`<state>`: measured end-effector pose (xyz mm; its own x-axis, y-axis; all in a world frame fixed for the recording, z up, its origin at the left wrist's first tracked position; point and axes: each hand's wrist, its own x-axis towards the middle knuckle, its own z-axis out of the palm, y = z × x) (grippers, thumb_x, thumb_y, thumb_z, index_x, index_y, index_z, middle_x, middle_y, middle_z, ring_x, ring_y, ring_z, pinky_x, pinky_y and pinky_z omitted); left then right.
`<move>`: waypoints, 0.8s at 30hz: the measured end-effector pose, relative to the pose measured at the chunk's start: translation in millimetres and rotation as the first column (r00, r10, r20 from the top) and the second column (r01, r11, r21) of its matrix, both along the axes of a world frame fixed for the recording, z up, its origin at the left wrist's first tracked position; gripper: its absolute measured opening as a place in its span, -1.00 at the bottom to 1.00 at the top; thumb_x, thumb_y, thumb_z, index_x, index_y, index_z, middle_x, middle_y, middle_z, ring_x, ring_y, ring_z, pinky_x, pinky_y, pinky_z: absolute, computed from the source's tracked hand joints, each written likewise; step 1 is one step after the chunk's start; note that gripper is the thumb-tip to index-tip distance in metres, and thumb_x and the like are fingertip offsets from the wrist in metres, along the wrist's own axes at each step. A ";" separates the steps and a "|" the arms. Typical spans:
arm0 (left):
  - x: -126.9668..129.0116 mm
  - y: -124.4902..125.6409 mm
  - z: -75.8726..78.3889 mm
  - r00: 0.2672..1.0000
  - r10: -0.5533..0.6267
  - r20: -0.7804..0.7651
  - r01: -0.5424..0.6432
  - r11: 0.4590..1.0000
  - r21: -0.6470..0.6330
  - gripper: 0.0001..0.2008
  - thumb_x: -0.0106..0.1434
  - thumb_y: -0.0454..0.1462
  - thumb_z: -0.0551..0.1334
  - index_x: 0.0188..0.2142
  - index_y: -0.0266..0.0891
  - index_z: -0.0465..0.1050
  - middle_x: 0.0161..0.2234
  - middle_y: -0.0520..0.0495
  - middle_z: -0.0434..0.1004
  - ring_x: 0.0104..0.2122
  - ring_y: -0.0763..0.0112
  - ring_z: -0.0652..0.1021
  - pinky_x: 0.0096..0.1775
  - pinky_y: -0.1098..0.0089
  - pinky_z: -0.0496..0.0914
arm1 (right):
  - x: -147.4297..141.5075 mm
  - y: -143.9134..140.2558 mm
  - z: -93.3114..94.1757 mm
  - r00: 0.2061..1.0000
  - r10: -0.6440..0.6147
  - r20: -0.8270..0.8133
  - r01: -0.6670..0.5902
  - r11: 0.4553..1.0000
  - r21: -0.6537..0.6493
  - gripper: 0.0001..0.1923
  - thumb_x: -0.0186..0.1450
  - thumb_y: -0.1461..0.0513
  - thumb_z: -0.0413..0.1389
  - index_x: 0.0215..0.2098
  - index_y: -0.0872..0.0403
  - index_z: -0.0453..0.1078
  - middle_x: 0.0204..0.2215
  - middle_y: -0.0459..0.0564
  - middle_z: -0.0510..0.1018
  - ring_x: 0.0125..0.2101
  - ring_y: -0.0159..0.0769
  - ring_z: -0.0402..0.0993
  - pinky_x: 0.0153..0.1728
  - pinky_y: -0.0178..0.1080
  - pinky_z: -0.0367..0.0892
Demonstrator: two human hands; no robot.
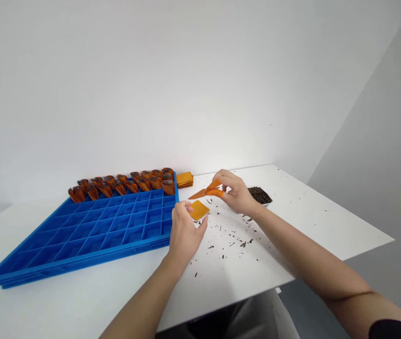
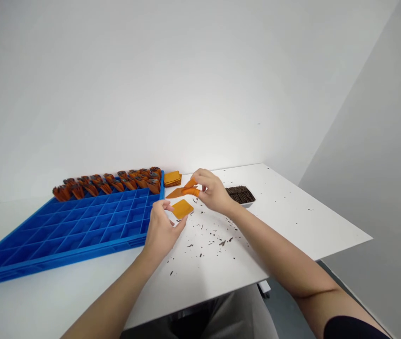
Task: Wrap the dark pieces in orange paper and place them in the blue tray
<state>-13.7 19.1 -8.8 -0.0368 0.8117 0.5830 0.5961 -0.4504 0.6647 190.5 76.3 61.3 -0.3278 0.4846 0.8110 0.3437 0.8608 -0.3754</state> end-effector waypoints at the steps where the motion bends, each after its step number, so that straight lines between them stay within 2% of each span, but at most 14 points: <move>1: 0.5 -0.5 -1.2 1.000 -0.002 -0.025 0.003 1.000 0.029 -0.52 0.21 -0.25 0.42 0.03 -0.15 0.24 -0.10 -0.10 0.40 -0.06 0.08 0.52 -0.08 0.08 0.48 | -1.4 4.7 5.9 1.000 -0.015 -0.018 0.015 1.000 -0.027 -0.79 0.42 0.05 0.26 -0.25 0.00 0.58 -0.29 -0.01 0.53 -0.28 -0.29 0.44 -0.42 -0.28 0.34; 5: 4.1 -5.7 0.4 0.986 -0.124 -0.114 0.129 0.991 0.036 -0.68 0.26 -0.32 0.35 -0.07 -0.12 0.27 -0.18 -0.07 0.42 -0.10 0.11 0.50 -0.07 0.11 0.43 | -32.7 30.4 26.8 0.997 -0.075 0.019 0.077 0.990 -0.118 -0.67 0.40 -0.04 0.26 -0.32 0.03 0.56 -0.36 -0.05 0.58 -0.34 -0.32 0.46 -0.34 -0.26 0.31; 9: 5.9 -10.2 3.4 0.931 -0.296 -0.212 0.294 0.955 -0.043 -0.79 0.28 -0.36 0.28 -0.18 -0.12 0.28 -0.25 -0.05 0.46 -0.11 0.12 0.48 -0.14 0.18 0.41 | -98.6 60.3 36.2 0.965 -0.101 0.244 0.176 0.935 -0.308 -0.64 0.38 -0.09 0.26 -0.26 0.02 0.58 -0.33 -0.09 0.66 -0.34 -0.35 0.51 -0.35 -0.29 0.26; 12: 5.5 -11.1 3.1 0.898 -0.348 -0.269 0.329 0.937 -0.114 -0.83 0.30 -0.36 0.27 -0.24 -0.12 0.28 -0.28 -0.05 0.48 -0.12 0.11 0.47 -0.21 0.21 0.39 | -148.3 81.0 32.9 0.910 -0.125 0.395 0.271 0.901 -0.339 -0.68 0.36 -0.09 0.29 -0.21 -0.04 0.60 -0.27 -0.14 0.70 -0.29 -0.34 0.54 -0.37 -0.30 0.22; 16: 4.9 -10.8 2.5 0.880 -0.358 -0.313 0.320 0.932 -0.168 -0.85 0.31 -0.34 0.27 -0.27 -0.12 0.28 -0.28 -0.10 0.50 -0.10 0.05 0.47 -0.25 0.19 0.38 | -189.3 101.1 21.1 0.808 -0.195 0.557 0.417 0.856 -0.306 -0.74 0.36 -0.03 0.30 -0.15 -0.05 0.61 -0.19 -0.08 0.72 -0.22 -0.25 0.58 -0.31 -0.28 0.29; 20: 4.5 -9.9 2.3 0.882 -0.352 -0.315 0.304 0.933 -0.192 -0.88 0.32 -0.32 0.26 -0.25 -0.14 0.31 -0.27 -0.13 0.52 -0.09 0.01 0.47 -0.25 0.15 0.40 | -204.2 109.5 13.9 0.703 -0.255 0.664 0.515 0.826 -0.228 -0.71 0.35 0.00 0.30 -0.08 -0.04 0.62 -0.13 0.03 0.72 -0.17 -0.15 0.63 -0.23 -0.23 0.39; 24: 3.6 -8.3 0.0 0.894 -0.328 -0.305 0.281 0.941 -0.188 -0.92 0.33 -0.32 0.24 -0.25 -0.16 0.33 -0.27 -0.13 0.54 -0.09 0.02 0.47 -0.21 0.13 0.42 | -213.9 109.1 12.0 0.558 -0.296 0.775 0.550 0.831 -0.079 -0.75 0.36 0.09 0.28 -0.06 0.01 0.62 -0.10 0.13 0.72 -0.13 -0.07 0.66 -0.19 -0.18 0.46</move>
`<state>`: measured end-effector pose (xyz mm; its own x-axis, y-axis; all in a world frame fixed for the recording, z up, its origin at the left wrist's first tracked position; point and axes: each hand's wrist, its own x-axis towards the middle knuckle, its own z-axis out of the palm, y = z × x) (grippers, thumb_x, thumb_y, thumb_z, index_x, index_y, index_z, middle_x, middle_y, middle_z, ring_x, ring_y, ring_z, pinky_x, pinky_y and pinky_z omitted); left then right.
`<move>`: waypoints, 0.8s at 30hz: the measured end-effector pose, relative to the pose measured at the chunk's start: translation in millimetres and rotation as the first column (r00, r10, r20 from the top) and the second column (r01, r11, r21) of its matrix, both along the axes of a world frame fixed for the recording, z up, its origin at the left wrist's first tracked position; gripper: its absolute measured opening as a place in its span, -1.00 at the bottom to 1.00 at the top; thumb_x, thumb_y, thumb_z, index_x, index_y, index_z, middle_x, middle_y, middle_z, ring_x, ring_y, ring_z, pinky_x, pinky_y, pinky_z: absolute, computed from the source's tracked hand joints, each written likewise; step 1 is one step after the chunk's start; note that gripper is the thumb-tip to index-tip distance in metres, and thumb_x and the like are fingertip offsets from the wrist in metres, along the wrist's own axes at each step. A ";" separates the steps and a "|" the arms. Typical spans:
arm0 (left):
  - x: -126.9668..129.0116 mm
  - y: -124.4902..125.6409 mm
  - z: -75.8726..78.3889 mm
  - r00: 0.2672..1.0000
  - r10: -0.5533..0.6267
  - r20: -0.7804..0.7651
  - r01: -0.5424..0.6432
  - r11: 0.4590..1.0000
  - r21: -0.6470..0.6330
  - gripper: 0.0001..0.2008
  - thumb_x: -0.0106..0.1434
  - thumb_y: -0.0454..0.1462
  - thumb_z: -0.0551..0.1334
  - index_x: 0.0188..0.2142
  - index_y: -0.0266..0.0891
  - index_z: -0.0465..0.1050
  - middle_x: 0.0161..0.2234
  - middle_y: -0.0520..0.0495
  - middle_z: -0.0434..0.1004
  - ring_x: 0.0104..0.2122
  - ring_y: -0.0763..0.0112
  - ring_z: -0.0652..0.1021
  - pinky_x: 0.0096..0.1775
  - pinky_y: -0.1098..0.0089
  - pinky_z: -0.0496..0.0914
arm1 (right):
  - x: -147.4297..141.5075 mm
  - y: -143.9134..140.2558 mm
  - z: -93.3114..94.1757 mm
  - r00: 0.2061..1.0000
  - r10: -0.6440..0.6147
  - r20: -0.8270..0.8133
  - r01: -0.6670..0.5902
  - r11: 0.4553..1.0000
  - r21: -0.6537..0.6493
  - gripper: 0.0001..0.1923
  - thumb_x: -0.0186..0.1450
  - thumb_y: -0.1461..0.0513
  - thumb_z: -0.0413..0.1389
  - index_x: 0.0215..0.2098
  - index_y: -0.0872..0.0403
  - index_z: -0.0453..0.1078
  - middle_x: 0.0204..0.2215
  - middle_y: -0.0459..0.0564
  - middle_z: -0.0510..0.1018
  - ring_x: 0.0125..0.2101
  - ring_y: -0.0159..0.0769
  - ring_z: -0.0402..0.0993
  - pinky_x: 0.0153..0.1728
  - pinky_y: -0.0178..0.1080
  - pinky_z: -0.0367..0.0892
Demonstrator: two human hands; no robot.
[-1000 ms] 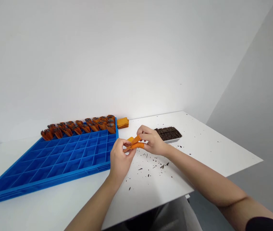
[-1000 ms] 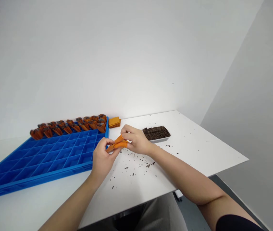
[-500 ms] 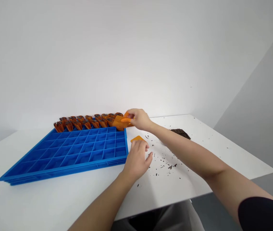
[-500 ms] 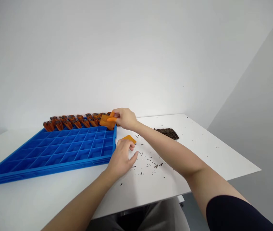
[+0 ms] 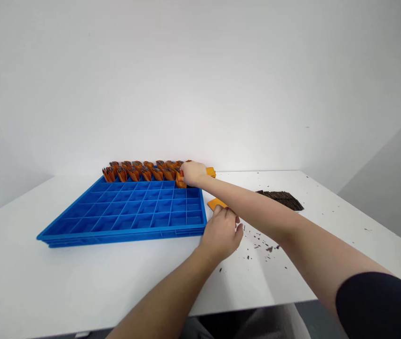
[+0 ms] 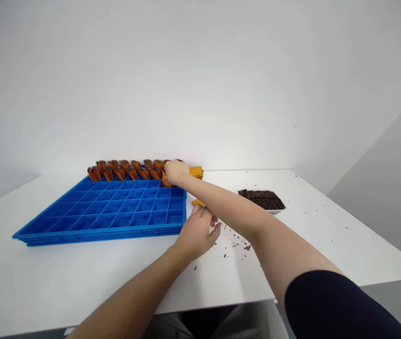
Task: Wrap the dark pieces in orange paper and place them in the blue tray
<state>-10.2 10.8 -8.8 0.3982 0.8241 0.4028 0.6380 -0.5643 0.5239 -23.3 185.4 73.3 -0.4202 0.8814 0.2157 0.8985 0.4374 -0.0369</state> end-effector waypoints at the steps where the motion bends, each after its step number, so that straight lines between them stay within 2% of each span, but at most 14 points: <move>1: -0.2 0.5 -0.6 1.000 0.008 -0.002 -0.008 1.000 -0.003 -0.93 0.32 -0.33 0.23 -0.26 -0.16 0.33 -0.28 -0.13 0.55 -0.09 0.02 0.47 -0.20 0.13 0.42 | -2.5 -0.7 -0.4 1.000 0.006 0.027 -0.006 1.000 0.011 -0.78 0.36 0.13 0.28 -0.07 0.03 0.63 -0.11 0.16 0.72 -0.12 -0.04 0.66 -0.18 -0.17 0.47; 6: 0.3 1.1 0.0 1.000 0.018 -0.007 -0.018 0.999 -0.032 -0.89 0.30 -0.35 0.25 -0.33 -0.16 0.33 -0.28 -0.16 0.57 -0.06 0.00 0.49 -0.14 0.12 0.45 | -8.2 -6.1 -3.6 0.996 0.037 0.075 -0.043 0.996 0.075 -0.80 0.36 0.21 0.27 -0.12 0.17 0.62 -0.10 0.31 0.69 -0.02 0.08 0.63 -0.08 -0.08 0.47; 9: 0.8 0.2 2.1 1.000 0.009 -0.014 -0.010 0.999 -0.048 -0.90 0.28 -0.36 0.25 -0.33 -0.16 0.34 -0.27 -0.17 0.58 -0.04 0.00 0.49 -0.16 0.14 0.45 | -3.2 -10.7 -3.8 0.995 0.069 0.067 -0.078 0.986 0.145 -0.65 0.37 0.16 0.27 0.06 0.16 0.53 0.03 0.30 0.64 0.06 0.04 0.56 -0.03 -0.09 0.44; 12: 0.7 -0.8 3.6 1.000 -0.028 -0.012 0.028 0.998 -0.061 -0.92 0.30 -0.35 0.24 -0.31 -0.16 0.35 -0.29 -0.13 0.56 -0.09 0.06 0.49 -0.18 0.18 0.42 | 10.6 -14.4 -0.4 0.997 0.074 0.025 -0.078 0.973 0.216 -0.58 0.44 0.02 0.19 0.14 0.09 0.45 0.06 0.22 0.60 -0.01 -0.04 0.57 -0.09 -0.13 0.43; 15: 0.5 -2.1 4.1 0.998 -0.064 -0.001 0.063 0.994 -0.090 -0.93 0.32 -0.32 0.22 -0.31 -0.16 0.34 -0.32 -0.08 0.55 -0.11 0.11 0.48 -0.24 0.24 0.36 | 37.6 -16.3 5.7 0.999 0.019 -0.046 -0.007 0.970 0.243 -0.61 0.55 -0.02 0.00 0.07 0.02 0.49 0.02 0.14 0.59 -0.09 -0.11 0.57 -0.17 -0.18 0.39; 17: 0.5 -3.3 4.3 0.996 -0.085 -0.007 0.084 0.991 -0.101 -0.93 0.33 -0.31 0.21 -0.31 -0.15 0.34 -0.32 -0.06 0.55 -0.12 0.15 0.49 -0.27 0.28 0.32 | 62.9 -18.6 8.3 0.995 -0.030 -0.095 0.050 0.975 0.217 -0.58 0.57 -0.04 -0.06 0.03 -0.02 0.53 0.01 0.11 0.59 -0.12 -0.14 0.56 -0.23 -0.20 0.35; 20: 1.1 -5.0 4.3 0.991 -0.121 -0.062 0.114 0.988 -0.108 -0.93 0.34 -0.30 0.19 -0.31 -0.14 0.33 -0.33 -0.02 0.55 -0.20 0.23 0.51 -0.31 0.31 0.27 | 105.8 -28.5 5.8 0.993 -0.056 -0.106 0.069 0.990 0.124 -0.56 0.56 -0.06 -0.06 -0.06 -0.03 0.58 -0.04 0.08 0.59 -0.15 -0.17 0.53 -0.30 -0.23 0.26; 24: 3.2 -6.4 3.4 0.969 -0.165 -0.185 0.143 0.981 -0.128 -0.95 0.36 -0.26 0.17 -0.28 -0.13 0.34 -0.41 0.04 0.55 -0.36 0.29 0.51 -0.38 0.31 0.17 | 154.1 -53.8 -11.4 0.998 0.000 -0.067 -0.001 1.000 -0.012 -0.56 0.54 -0.07 0.01 -0.15 0.00 0.62 -0.11 0.06 0.58 -0.23 -0.24 0.50 -0.36 -0.25 0.17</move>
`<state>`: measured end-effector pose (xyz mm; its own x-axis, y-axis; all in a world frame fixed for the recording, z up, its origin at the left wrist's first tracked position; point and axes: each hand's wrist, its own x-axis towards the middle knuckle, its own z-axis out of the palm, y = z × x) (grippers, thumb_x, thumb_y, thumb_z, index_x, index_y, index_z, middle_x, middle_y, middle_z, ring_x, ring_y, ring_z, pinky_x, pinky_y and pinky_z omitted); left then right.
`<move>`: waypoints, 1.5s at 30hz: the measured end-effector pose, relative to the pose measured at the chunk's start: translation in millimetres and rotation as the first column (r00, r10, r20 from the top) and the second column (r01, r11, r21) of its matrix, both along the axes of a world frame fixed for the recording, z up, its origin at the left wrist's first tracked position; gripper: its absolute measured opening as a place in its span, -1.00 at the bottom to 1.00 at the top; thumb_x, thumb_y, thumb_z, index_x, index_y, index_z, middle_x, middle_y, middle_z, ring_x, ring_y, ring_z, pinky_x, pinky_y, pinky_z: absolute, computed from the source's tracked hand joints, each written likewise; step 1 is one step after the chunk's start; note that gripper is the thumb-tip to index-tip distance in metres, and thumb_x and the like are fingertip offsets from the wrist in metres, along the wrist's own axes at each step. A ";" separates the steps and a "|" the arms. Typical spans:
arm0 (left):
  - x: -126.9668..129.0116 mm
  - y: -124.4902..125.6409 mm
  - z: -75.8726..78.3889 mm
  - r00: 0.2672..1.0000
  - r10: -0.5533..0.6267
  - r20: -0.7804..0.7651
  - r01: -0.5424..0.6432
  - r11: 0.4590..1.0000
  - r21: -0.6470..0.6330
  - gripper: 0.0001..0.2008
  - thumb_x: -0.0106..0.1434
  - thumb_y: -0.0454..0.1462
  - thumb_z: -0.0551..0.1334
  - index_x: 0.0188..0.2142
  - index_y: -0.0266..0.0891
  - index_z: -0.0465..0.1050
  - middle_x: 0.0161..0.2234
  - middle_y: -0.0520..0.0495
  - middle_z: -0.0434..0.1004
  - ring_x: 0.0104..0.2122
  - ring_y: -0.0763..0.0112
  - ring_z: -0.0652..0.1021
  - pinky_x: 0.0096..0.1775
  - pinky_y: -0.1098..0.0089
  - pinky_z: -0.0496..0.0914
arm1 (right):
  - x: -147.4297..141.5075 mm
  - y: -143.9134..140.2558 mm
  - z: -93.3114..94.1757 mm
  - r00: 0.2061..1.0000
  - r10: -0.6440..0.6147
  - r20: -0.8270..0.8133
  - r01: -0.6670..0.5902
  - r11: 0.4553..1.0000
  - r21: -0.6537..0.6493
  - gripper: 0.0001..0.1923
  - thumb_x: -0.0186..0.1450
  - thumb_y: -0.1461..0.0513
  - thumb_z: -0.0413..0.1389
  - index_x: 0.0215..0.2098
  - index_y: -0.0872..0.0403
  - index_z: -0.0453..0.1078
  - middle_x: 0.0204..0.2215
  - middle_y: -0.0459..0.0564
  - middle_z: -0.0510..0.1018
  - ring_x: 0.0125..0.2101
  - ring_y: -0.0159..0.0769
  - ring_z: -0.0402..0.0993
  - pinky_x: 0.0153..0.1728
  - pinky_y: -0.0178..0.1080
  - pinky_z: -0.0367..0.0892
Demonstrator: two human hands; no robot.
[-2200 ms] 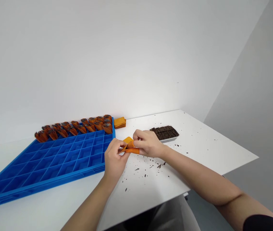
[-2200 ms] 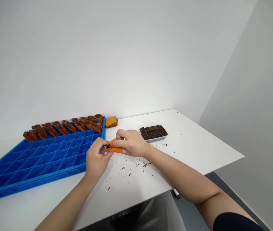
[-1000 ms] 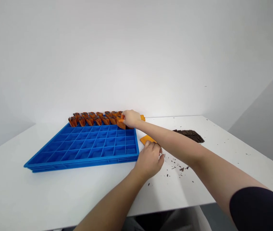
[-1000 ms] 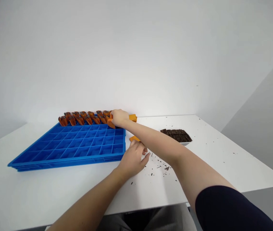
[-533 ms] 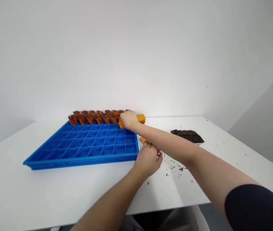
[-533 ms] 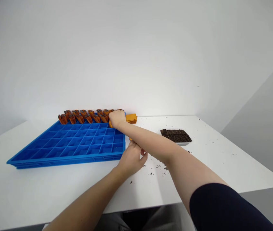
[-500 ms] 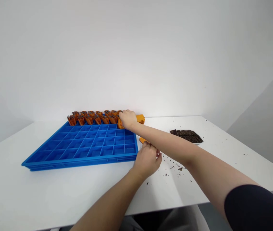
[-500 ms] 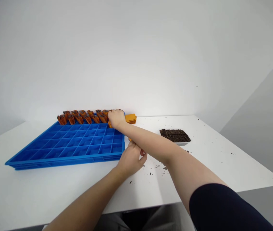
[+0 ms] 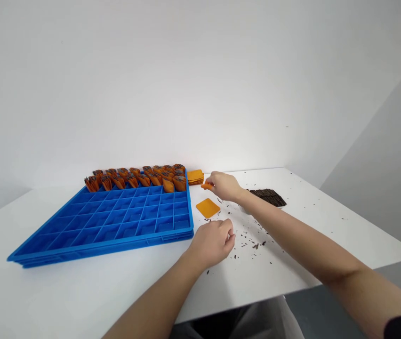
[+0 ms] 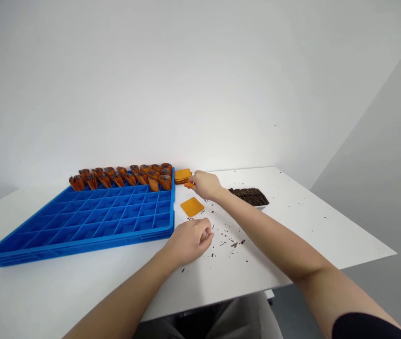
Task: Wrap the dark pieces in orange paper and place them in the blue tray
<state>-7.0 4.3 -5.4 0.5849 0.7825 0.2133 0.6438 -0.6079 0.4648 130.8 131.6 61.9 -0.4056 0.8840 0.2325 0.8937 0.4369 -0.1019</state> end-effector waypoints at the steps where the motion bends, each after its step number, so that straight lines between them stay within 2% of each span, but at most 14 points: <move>1: 0.6 -0.2 -0.4 1.000 -0.013 -0.025 0.013 1.000 0.005 -0.95 0.36 -0.25 0.16 -0.27 -0.13 0.35 -0.42 0.05 0.55 -0.37 0.30 0.52 -0.39 0.31 0.15 | 8.5 -6.7 -5.9 0.999 0.034 0.003 -0.034 0.999 -0.031 -0.57 0.54 -0.05 0.02 -0.15 -0.01 0.64 -0.09 0.06 0.57 -0.25 -0.26 0.49 -0.36 -0.26 0.17; 5: 2.0 -0.7 -1.5 0.996 -0.038 -0.086 0.040 0.999 0.026 -0.94 0.38 -0.24 0.15 -0.26 -0.12 0.36 -0.43 0.07 0.57 -0.38 0.30 0.54 -0.41 0.30 0.11 | 28.2 -24.2 -30.7 0.988 0.151 0.030 -0.148 0.986 -0.069 -0.72 0.46 0.10 0.19 0.06 -0.03 0.63 -0.04 0.08 0.52 -0.21 -0.23 0.50 -0.22 -0.23 0.25; 7: 1.9 -0.4 -1.3 0.994 -0.029 -0.101 0.032 0.999 0.025 -0.93 0.39 -0.24 0.14 -0.26 -0.12 0.35 -0.45 0.07 0.56 -0.40 0.29 0.54 -0.41 0.31 0.10 | 32.3 -25.4 -41.9 0.978 0.199 0.061 -0.196 0.979 -0.055 -0.61 0.37 0.18 0.27 0.15 -0.02 0.58 0.00 0.11 0.49 -0.12 -0.16 0.50 -0.09 -0.18 0.28; 9: 1.4 0.3 -0.4 0.994 -0.021 -0.107 0.024 0.999 0.025 -0.92 0.39 -0.24 0.14 -0.27 -0.12 0.35 -0.45 0.08 0.56 -0.40 0.29 0.54 -0.41 0.31 0.11 | 34.8 -22.4 -51.3 0.959 0.262 0.105 -0.258 0.965 -0.046 -0.56 0.31 0.18 0.32 0.16 0.00 0.58 0.09 0.16 0.45 -0.03 -0.08 0.48 0.02 -0.10 0.26; 12: 0.6 1.8 1.2 0.995 -0.015 -0.103 0.019 0.999 0.041 -0.91 0.39 -0.24 0.14 -0.28 -0.13 0.34 -0.45 0.07 0.55 -0.41 0.30 0.52 -0.40 0.31 0.11 | 37.0 -15.6 -60.3 0.934 0.330 0.133 -0.327 0.944 -0.048 -0.66 0.34 0.14 0.31 0.07 0.01 0.63 0.19 0.18 0.40 0.03 -0.04 0.45 0.07 -0.04 0.23; 18: -0.4 3.7 3.5 1.000 -0.014 -0.017 0.015 0.998 0.056 -0.92 0.40 -0.25 0.14 -0.27 -0.13 0.33 -0.45 0.09 0.51 -0.42 0.34 0.50 -0.38 0.32 0.17 | 37.4 -13.8 -63.1 0.915 0.393 0.091 -0.392 0.920 -0.027 -0.82 0.41 0.19 0.23 -0.09 0.03 0.67 0.06 0.12 0.51 -0.14 -0.19 0.42 -0.10 -0.16 0.21; 24: -2.8 5.6 9.0 0.980 0.058 0.188 -0.087 0.985 0.149 -0.88 0.42 -0.24 0.12 -0.29 -0.13 0.30 -0.43 0.06 0.44 -0.39 0.34 0.47 -0.31 0.33 0.28 | 41.1 -14.3 -56.1 0.904 0.428 -0.010 -0.422 0.894 0.149 -0.67 0.49 0.10 0.13 -0.27 0.11 0.63 -0.19 0.07 0.47 -0.39 -0.34 0.24 -0.30 -0.22 0.13; 28: -6.8 11.5 12.9 0.895 0.178 0.410 -0.318 0.897 0.305 -0.94 0.39 -0.26 0.17 -0.15 -0.14 0.35 -0.28 -0.06 0.46 -0.23 0.23 0.50 -0.19 0.27 0.37 | 50.5 -18.8 -40.4 0.887 0.426 -0.178 -0.391 0.898 0.204 -0.76 0.47 0.17 0.14 -0.24 0.11 0.61 -0.23 0.00 0.40 -0.38 -0.37 0.26 -0.34 -0.26 0.16; 31: -9.9 15.3 15.8 0.810 0.326 0.487 -0.532 0.759 0.375 -0.71 0.36 -0.25 0.23 0.06 -0.17 0.37 -0.14 -0.16 0.52 -0.08 0.07 0.51 -0.02 0.10 0.36 | 57.7 -31.9 -19.3 0.826 0.491 -0.276 -0.448 0.870 0.208 -0.81 0.45 0.18 0.17 -0.24 0.07 0.59 -0.25 -0.03 0.38 -0.35 -0.37 0.29 -0.32 -0.28 0.22; 33: -10.6 15.5 18.2 0.792 0.363 0.491 -0.569 0.731 0.377 -0.61 0.35 -0.24 0.25 0.16 -0.17 0.35 -0.06 -0.19 0.55 0.00 0.00 0.52 0.08 0.00 0.30 | 60.6 -42.3 -4.5 0.753 0.542 -0.373 -0.491 0.840 0.230 -0.76 0.48 0.12 0.16 -0.29 0.06 0.56 -0.28 -0.05 0.34 -0.36 -0.37 0.28 -0.33 -0.28 0.25; 36: -9.4 12.7 22.3 0.849 0.262 0.459 -0.430 0.847 0.312 -0.71 0.40 -0.21 0.22 0.09 -0.14 0.40 -0.01 -0.17 0.57 0.02 0.05 0.54 0.08 0.05 0.33 | 62.3 -52.4 9.9 0.641 0.578 -0.505 -0.515 0.812 0.275 -0.65 0.48 0.02 0.17 -0.36 0.05 0.52 -0.32 -0.07 0.27 -0.38 -0.38 0.24 -0.38 -0.28 0.25; 38: -8.1 10.8 24.4 0.883 0.169 0.438 -0.306 0.915 0.264 -0.81 0.44 -0.21 0.18 -0.01 -0.14 0.45 -0.05 -0.14 0.58 -0.03 0.13 0.56 0.05 0.12 0.37 | 62.5 -53.5 11.8 0.609 0.590 -0.530 -0.537 0.799 0.272 -0.64 0.47 -0.02 0.18 -0.35 0.04 0.52 -0.33 -0.09 0.24 -0.40 -0.39 0.22 -0.41 -0.29 0.23; 41: -8.0 11.7 24.7 0.876 0.119 0.467 -0.233 0.953 0.194 -0.86 0.46 -0.20 0.17 -0.12 -0.16 0.48 -0.16 -0.08 0.59 -0.15 0.23 0.57 -0.03 0.21 0.41 | 62.0 -51.8 7.8 0.618 0.597 -0.511 -0.558 0.791 0.250 -0.62 0.45 -0.06 0.19 -0.34 0.04 0.53 -0.34 -0.11 0.24 -0.42 -0.41 0.20 -0.42 -0.30 0.21; 45: -12.5 19.2 21.3 0.837 0.143 0.528 -0.216 0.973 0.079 -0.82 0.45 -0.17 0.23 -0.24 -0.16 0.56 -0.25 -0.04 0.64 -0.24 0.29 0.60 -0.14 0.29 0.48 | 57.9 -55.5 4.1 0.700 0.579 -0.418 -0.520 0.814 0.258 -0.59 0.46 -0.06 0.18 -0.39 0.04 0.52 -0.37 -0.10 0.24 -0.42 -0.39 0.17 -0.43 -0.28 0.12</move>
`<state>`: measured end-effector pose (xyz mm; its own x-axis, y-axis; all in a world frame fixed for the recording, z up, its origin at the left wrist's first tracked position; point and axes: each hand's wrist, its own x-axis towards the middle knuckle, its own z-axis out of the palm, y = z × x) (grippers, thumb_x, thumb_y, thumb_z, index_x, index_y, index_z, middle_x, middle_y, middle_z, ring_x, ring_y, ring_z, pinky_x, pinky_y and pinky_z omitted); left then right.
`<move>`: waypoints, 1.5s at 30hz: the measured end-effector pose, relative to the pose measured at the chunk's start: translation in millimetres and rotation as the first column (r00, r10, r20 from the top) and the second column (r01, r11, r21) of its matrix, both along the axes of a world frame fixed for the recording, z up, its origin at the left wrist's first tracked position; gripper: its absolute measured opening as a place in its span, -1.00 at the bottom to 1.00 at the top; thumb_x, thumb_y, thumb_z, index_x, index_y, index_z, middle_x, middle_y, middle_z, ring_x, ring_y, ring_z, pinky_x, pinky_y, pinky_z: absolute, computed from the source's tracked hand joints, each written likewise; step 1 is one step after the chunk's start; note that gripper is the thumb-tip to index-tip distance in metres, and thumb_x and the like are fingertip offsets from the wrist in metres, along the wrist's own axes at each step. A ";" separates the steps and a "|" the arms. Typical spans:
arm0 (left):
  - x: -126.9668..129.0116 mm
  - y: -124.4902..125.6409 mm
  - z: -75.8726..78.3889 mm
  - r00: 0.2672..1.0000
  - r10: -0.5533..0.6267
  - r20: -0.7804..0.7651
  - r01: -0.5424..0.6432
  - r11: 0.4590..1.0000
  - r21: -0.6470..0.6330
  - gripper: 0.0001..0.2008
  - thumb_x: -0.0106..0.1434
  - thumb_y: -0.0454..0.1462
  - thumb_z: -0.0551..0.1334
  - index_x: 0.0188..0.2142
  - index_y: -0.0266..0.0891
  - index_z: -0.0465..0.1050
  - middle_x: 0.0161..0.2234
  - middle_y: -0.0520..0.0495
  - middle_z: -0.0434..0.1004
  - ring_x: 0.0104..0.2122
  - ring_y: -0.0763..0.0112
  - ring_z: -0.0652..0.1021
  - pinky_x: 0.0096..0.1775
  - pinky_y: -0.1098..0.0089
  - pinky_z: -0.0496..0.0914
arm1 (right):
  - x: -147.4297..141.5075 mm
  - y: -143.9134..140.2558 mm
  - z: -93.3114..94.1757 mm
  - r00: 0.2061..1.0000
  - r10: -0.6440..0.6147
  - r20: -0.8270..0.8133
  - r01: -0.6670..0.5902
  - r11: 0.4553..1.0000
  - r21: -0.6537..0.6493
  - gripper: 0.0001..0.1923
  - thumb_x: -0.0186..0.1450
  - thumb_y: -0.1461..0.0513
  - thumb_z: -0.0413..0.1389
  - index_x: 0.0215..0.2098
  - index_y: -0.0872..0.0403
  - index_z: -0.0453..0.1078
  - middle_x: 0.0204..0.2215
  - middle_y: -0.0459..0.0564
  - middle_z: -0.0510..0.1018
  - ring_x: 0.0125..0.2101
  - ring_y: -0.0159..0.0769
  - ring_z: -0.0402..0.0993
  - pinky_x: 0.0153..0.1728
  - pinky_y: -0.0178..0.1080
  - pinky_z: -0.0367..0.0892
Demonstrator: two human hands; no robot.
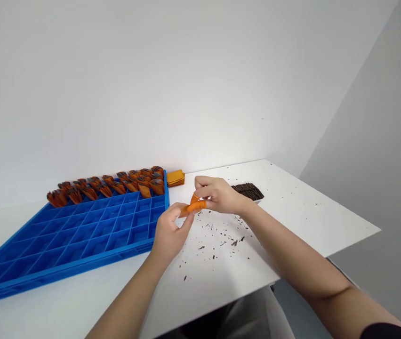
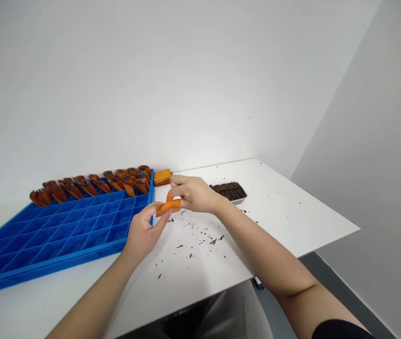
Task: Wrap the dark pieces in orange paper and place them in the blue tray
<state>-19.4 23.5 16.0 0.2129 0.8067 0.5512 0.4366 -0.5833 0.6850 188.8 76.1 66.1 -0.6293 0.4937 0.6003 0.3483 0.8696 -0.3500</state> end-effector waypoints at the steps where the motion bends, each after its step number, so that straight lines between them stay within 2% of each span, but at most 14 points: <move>1: -1.4 1.7 -0.7 1.000 -0.006 0.013 0.007 1.000 -0.015 -0.82 0.44 -0.16 0.24 -0.23 -0.15 0.59 -0.22 -0.05 0.66 -0.21 0.28 0.62 -0.12 0.29 0.50 | -1.2 -2.1 0.4 1.000 -0.018 0.020 0.017 1.000 0.017 -0.60 0.46 -0.05 0.18 -0.39 0.04 0.53 -0.38 -0.10 0.25 -0.43 -0.39 0.16 -0.43 -0.28 0.10; 5: -4.2 3.5 -0.2 0.998 -0.034 0.054 0.036 0.999 -0.036 -0.82 0.41 -0.18 0.28 -0.14 -0.08 0.69 -0.01 -0.07 0.69 -0.03 0.20 0.65 -0.01 0.23 0.54 | -0.3 -6.3 6.7 1.000 -0.007 0.029 0.007 1.000 -0.006 -0.65 0.44 -0.03 0.22 -0.36 0.04 0.55 -0.35 -0.09 0.29 -0.40 -0.39 0.23 -0.40 -0.28 0.14; 8: -2.9 1.7 1.7 0.996 -0.076 0.038 0.078 0.996 -0.038 -0.80 0.43 -0.16 0.28 -0.18 -0.05 0.72 -0.06 -0.07 0.71 -0.08 0.18 0.67 -0.03 0.20 0.55 | 10.5 -0.1 15.8 1.000 0.006 0.021 -0.004 0.997 -0.078 -0.69 0.41 -0.04 0.25 -0.28 0.02 0.55 -0.33 -0.10 0.33 -0.39 -0.39 0.27 -0.35 -0.28 0.21; 12: -0.5 0.5 1.2 0.998 -0.062 -0.023 0.062 0.997 -0.035 -0.76 0.42 -0.09 0.31 -0.28 -0.04 0.74 -0.15 -0.10 0.74 -0.12 0.13 0.68 -0.07 0.14 0.54 | 37.1 14.0 25.0 0.983 -0.162 0.081 0.170 0.981 -0.098 -0.62 0.47 -0.06 0.14 -0.32 0.04 0.48 -0.36 -0.10 0.36 -0.41 -0.38 0.23 -0.35 -0.26 0.18; 16: -1.1 1.9 -1.9 0.998 -0.018 -0.062 0.017 1.000 -0.018 -0.77 0.40 -0.10 0.33 -0.34 -0.03 0.73 -0.20 -0.09 0.73 -0.11 0.11 0.67 -0.06 0.11 0.52 | 63.3 19.0 17.1 0.933 -0.330 0.144 0.346 0.932 -0.111 -0.60 0.45 -0.08 0.16 -0.34 0.04 0.47 -0.36 -0.09 0.36 -0.42 -0.37 0.19 -0.36 -0.24 0.14; 18: -1.5 2.5 -2.6 0.997 -0.021 -0.069 0.020 1.000 -0.022 -0.77 0.40 -0.10 0.34 -0.35 -0.02 0.73 -0.23 -0.07 0.73 -0.14 0.13 0.67 -0.08 0.13 0.51 | 69.9 16.7 7.9 0.948 -0.304 0.092 0.316 0.934 -0.164 -0.65 0.43 -0.07 0.19 -0.27 0.02 0.52 -0.37 -0.10 0.33 -0.41 -0.36 0.20 -0.35 -0.24 0.17; 22: -0.7 2.1 -1.7 0.997 -0.035 -0.072 0.032 0.998 -0.045 -0.78 0.39 -0.09 0.34 -0.33 -0.03 0.73 -0.25 -0.07 0.72 -0.15 0.14 0.66 -0.09 0.16 0.51 | 65.8 6.4 -8.6 0.992 -0.119 -0.052 0.103 0.965 -0.241 -0.69 0.37 -0.03 0.29 -0.04 -0.04 0.56 -0.37 -0.14 0.28 -0.40 -0.37 0.20 -0.37 -0.26 0.23; 26: 0.4 1.5 -1.1 0.999 -0.027 -0.027 0.024 0.996 -0.091 -0.73 0.41 -0.06 0.30 -0.31 -0.08 0.71 -0.22 -0.10 0.72 -0.17 0.16 0.65 -0.14 0.22 0.52 | 50.2 -5.5 -15.7 0.997 0.043 -0.060 -0.058 0.955 -0.291 -0.72 0.37 -0.01 0.31 -0.07 -0.04 0.60 -0.26 -0.09 0.34 -0.40 -0.42 0.24 -0.41 -0.30 0.25; 30: 1.5 1.5 -3.0 1.000 0.012 -0.013 -0.013 0.994 -0.106 -0.70 0.40 -0.04 0.30 -0.33 -0.15 0.66 -0.26 -0.09 0.69 -0.29 0.25 0.62 -0.25 0.30 0.48 | 38.5 -11.4 -21.8 0.994 0.015 -0.112 -0.045 0.961 -0.274 -0.76 0.43 0.02 0.25 -0.21 0.01 0.60 -0.31 -0.09 0.34 -0.41 -0.43 0.25 -0.41 -0.30 0.25; 33: 3.2 0.9 -4.9 0.999 0.048 0.017 -0.046 0.989 -0.138 -0.73 0.40 -0.03 0.31 -0.24 -0.18 0.62 -0.27 -0.06 0.66 -0.33 0.30 0.59 -0.28 0.34 0.46 | 33.4 -11.8 -26.4 0.985 -0.034 -0.168 -0.018 0.955 -0.295 -0.76 0.42 0.03 0.27 -0.24 0.03 0.58 -0.34 -0.10 0.35 -0.40 -0.41 0.25 -0.41 -0.30 0.25; 36: 4.5 0.2 -6.4 0.986 0.096 0.137 -0.063 0.971 -0.231 -0.68 0.35 0.00 0.35 -0.11 -0.19 0.54 -0.23 -0.06 0.65 -0.35 0.34 0.59 -0.34 0.39 0.46 | 29.8 -10.8 -29.4 0.967 -0.086 -0.240 0.000 0.942 -0.337 -0.75 0.40 0.03 0.28 -0.25 0.04 0.55 -0.36 -0.12 0.33 -0.39 -0.41 0.26 -0.40 -0.30 0.25; 40: 5.2 -0.4 -5.7 0.974 0.111 0.198 -0.043 0.947 -0.317 -0.63 0.30 0.03 0.39 -0.12 -0.21 0.52 -0.28 -0.02 0.60 -0.55 0.49 0.45 -0.51 0.45 0.38 | 27.7 -6.8 -34.0 0.928 -0.153 -0.341 0.000 0.912 -0.410 -0.71 0.40 -0.01 0.27 -0.29 0.03 0.49 -0.39 -0.15 0.31 -0.39 -0.41 0.24 -0.39 -0.30 0.23; 43: 5.4 -0.7 -3.8 0.944 0.129 0.304 -0.030 0.950 -0.311 -0.63 0.28 0.02 0.41 -0.15 -0.21 0.53 -0.26 -0.03 0.58 -0.58 0.54 0.41 -0.56 0.46 0.38 | 29.2 -3.2 -38.1 0.920 -0.141 -0.367 -0.047 0.887 -0.459 -0.69 0.40 -0.01 0.26 -0.29 0.04 0.44 -0.40 -0.17 0.28 -0.41 -0.42 0.22 -0.40 -0.30 0.23; 45: 4.9 -0.9 -2.1 0.908 0.178 0.380 -0.073 0.959 -0.275 -0.65 0.27 0.00 0.42 -0.17 -0.21 0.54 -0.26 -0.03 0.56 -0.56 0.55 0.41 -0.58 0.49 0.36 | 31.5 -2.1 -39.2 0.941 -0.096 -0.324 -0.071 0.881 -0.468 -0.70 0.37 0.00 0.29 -0.27 0.04 0.45 -0.33 -0.14 0.30 -0.37 -0.42 0.26 -0.40 -0.31 0.26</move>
<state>-14.5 22.7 13.8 -0.0932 0.9337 0.3457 0.1559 -0.3293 0.9313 220.3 74.0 26.8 -0.4291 0.7738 0.4660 0.1501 0.5699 -0.8079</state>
